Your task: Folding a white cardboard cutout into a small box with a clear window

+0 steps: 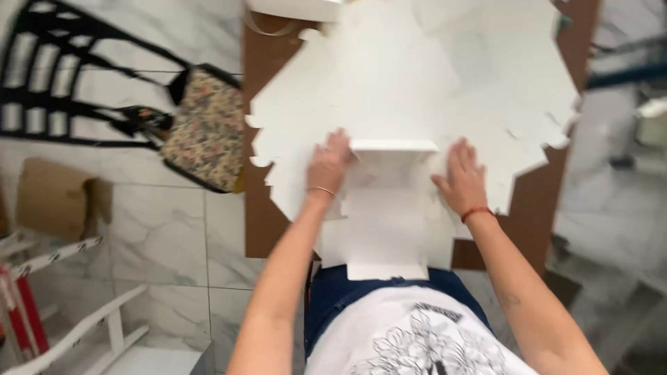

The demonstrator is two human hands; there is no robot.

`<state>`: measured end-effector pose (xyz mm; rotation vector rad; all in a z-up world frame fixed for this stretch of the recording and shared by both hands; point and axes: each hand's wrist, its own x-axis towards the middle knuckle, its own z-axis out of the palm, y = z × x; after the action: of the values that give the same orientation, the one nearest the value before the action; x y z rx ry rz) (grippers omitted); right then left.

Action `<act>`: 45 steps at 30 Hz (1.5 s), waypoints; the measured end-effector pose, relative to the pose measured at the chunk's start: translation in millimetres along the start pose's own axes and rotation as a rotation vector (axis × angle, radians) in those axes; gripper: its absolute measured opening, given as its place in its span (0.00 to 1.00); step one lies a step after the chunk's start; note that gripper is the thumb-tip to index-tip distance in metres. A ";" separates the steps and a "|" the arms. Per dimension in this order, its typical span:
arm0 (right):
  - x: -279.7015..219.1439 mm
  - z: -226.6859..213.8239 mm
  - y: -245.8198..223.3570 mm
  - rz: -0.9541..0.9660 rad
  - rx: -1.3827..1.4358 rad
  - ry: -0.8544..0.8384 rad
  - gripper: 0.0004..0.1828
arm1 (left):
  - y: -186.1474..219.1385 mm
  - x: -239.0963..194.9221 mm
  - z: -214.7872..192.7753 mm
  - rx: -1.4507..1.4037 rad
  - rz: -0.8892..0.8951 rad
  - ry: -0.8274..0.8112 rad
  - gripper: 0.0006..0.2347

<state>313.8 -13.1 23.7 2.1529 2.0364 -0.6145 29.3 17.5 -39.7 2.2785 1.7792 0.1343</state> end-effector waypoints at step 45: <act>-162.2 -1.3 -8.4 0.364 0.940 -0.027 0.21 | 183.9 -68.6 -38.0 -0.756 -0.378 -0.589 0.14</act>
<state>303.4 -162.8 85.7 2.8138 1.3747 -1.7691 176.8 -84.9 48.3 1.2623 1.4570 0.0432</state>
